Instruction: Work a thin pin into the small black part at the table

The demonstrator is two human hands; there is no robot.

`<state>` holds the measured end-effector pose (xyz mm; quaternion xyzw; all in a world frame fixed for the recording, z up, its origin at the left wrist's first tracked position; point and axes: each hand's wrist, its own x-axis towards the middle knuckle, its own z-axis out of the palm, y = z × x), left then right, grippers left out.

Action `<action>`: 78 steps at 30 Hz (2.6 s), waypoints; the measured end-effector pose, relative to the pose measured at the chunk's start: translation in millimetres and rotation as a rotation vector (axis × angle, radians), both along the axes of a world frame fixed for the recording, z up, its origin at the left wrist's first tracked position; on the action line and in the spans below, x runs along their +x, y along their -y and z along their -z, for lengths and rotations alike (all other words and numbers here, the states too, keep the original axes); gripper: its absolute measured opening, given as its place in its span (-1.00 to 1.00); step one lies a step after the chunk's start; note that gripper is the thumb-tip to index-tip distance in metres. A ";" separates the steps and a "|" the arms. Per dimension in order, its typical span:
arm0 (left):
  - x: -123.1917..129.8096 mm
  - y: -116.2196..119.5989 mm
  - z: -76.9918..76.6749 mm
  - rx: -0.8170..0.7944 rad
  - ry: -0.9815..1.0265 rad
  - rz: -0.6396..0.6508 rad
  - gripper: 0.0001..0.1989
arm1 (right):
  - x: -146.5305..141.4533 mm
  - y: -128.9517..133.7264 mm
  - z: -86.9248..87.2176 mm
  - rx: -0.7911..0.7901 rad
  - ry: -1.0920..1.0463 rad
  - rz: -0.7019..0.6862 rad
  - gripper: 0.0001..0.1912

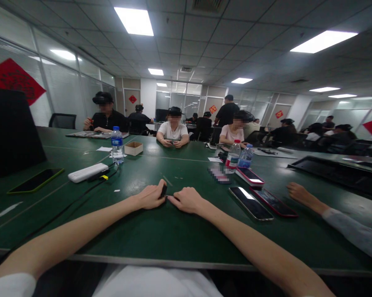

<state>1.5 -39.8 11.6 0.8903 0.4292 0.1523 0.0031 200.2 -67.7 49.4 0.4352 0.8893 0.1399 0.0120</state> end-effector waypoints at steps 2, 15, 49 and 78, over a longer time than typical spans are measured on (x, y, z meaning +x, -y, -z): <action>-0.2 0.5 -0.3 -0.005 0.004 0.001 -0.66 | -0.1 0.1 0.5 -0.001 -0.001 0.000 -0.21; -0.5 -2.5 3.8 0.015 0.031 0.012 -0.66 | 0.2 -0.6 0.7 -0.015 0.005 0.003 -0.22; 1.8 -0.6 -0.2 -0.063 0.029 0.050 -0.64 | -2.1 3.1 1.0 -0.039 -0.073 0.158 -0.22; 6.4 1.1 -0.3 0.177 0.236 0.172 -0.78 | 6.8 1.2 5.3 0.005 -0.131 0.122 -0.33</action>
